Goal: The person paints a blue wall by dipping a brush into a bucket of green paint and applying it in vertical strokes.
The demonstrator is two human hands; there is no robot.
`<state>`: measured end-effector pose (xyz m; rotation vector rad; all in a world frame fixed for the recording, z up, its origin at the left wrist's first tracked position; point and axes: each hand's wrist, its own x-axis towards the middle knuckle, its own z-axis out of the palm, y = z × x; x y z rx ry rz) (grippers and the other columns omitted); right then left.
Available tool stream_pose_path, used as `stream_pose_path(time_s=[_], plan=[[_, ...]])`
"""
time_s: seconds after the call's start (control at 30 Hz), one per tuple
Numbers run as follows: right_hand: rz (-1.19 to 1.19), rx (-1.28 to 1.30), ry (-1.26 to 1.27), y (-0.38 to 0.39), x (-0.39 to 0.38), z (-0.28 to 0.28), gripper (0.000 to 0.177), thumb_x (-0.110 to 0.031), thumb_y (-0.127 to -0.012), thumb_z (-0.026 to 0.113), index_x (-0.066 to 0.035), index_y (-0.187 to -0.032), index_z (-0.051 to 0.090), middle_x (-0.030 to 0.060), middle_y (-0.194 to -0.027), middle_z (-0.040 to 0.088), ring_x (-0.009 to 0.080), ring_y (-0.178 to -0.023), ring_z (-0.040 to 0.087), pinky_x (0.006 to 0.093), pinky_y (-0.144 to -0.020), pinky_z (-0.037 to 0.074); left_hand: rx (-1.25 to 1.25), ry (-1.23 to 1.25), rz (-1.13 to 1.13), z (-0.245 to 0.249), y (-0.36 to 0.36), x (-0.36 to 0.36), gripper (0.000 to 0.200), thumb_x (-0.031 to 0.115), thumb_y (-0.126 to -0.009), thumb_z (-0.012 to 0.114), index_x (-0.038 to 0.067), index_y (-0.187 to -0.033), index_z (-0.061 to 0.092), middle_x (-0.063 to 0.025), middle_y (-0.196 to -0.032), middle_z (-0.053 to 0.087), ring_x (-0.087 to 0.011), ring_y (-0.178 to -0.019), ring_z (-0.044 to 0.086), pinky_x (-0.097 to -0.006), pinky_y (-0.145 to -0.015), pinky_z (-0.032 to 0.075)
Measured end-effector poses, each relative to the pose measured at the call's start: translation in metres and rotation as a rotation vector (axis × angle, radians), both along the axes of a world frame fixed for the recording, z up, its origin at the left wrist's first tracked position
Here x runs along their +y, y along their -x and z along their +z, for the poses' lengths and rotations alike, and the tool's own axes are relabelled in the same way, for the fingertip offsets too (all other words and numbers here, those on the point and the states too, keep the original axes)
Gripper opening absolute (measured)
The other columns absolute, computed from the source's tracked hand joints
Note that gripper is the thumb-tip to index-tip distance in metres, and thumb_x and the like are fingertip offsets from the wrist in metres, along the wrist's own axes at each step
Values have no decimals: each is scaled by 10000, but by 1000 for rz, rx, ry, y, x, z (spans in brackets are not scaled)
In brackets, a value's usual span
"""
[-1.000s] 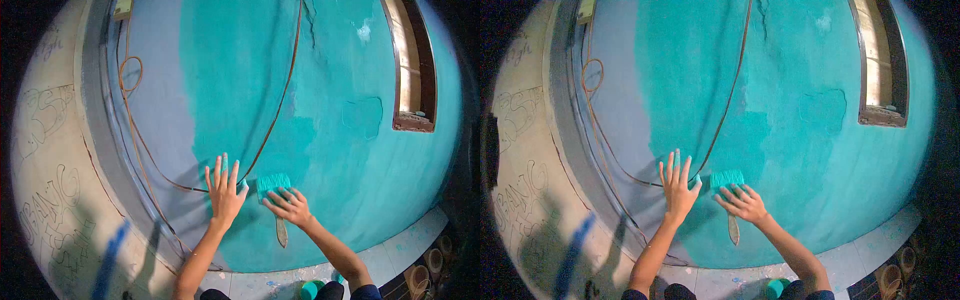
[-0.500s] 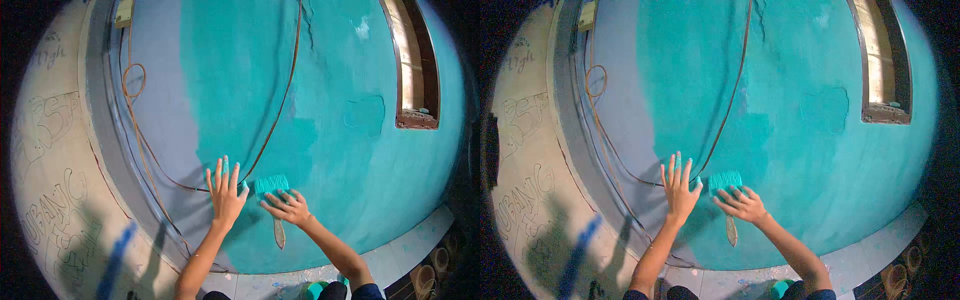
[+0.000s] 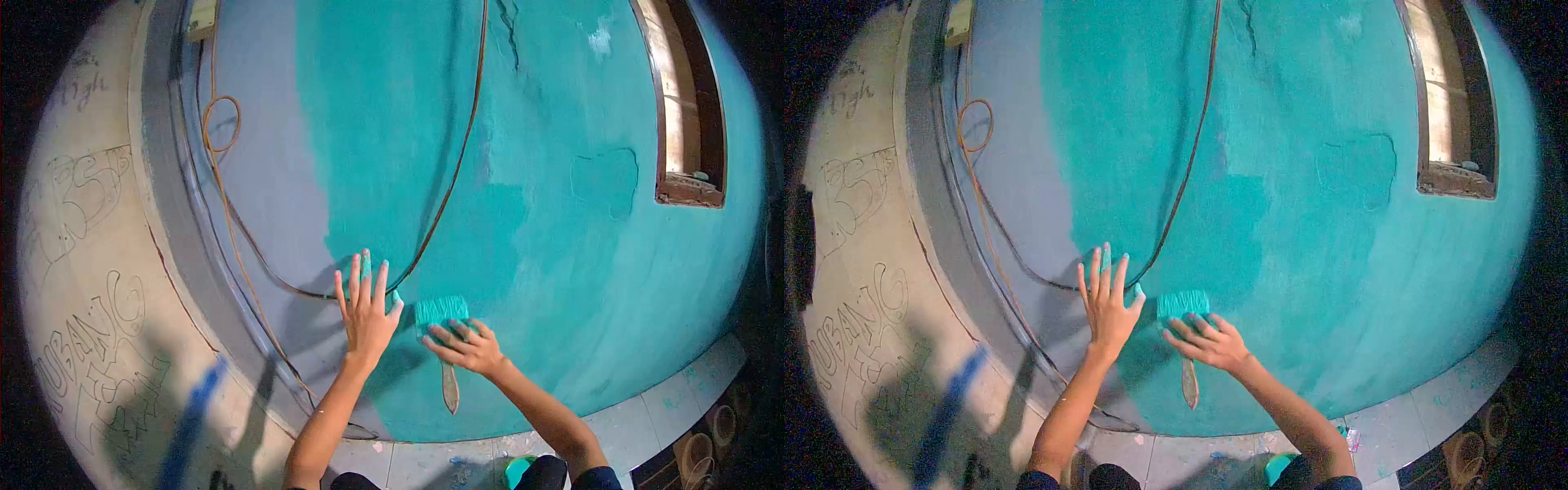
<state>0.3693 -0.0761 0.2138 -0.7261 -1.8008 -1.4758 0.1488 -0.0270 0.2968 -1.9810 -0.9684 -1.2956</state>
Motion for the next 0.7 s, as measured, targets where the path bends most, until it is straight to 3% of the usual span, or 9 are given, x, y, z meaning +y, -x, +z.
stream_pose_path(time_s=[0.1,0.27,0.37,0.6,0.7], plan=[[-53,106,-34,9,12,33,426,-242,-863,631,-303,-1285,638,-75,-1320,642,164,-1073,606,329,-891,495,-19,23,8,-5,4,4,755,167,-705,814,85,-1399,528,-174,-1568,383,-328,-1494,283,-577,-1228,148],[74,8,177,14,25,-35,420,-196,-865,612,-272,-1278,639,-46,-1302,644,156,-1049,606,325,-893,500,-7,6,14,-7,3,5,759,168,-700,820,79,-1396,529,-172,-1568,384,-327,-1497,276,-577,-1229,142],[57,-37,269,8,5,-46,418,-201,-861,619,-282,-1270,642,-61,-1303,642,145,-1049,602,331,-897,493,19,27,-2,-9,9,1,769,161,-692,826,78,-1396,528,-170,-1569,382,-328,-1496,276,-578,-1228,145],[-57,193,-59,-18,-19,49,436,-232,-832,645,-323,-1257,662,-71,-1265,661,145,-1036,607,359,-905,491,-3,8,-39,-11,4,4,778,155,-690,827,84,-1403,522,-177,-1575,370,-332,-1495,278,-586,-1223,161],[-77,172,140,-33,-16,21,435,-240,-823,659,-320,-1251,669,-73,-1263,660,148,-1020,614,363,-904,502,-11,16,-53,-13,1,2,746,157,-713,806,72,-1398,523,-185,-1573,370,-339,-1493,282,-593,-1220,164]])
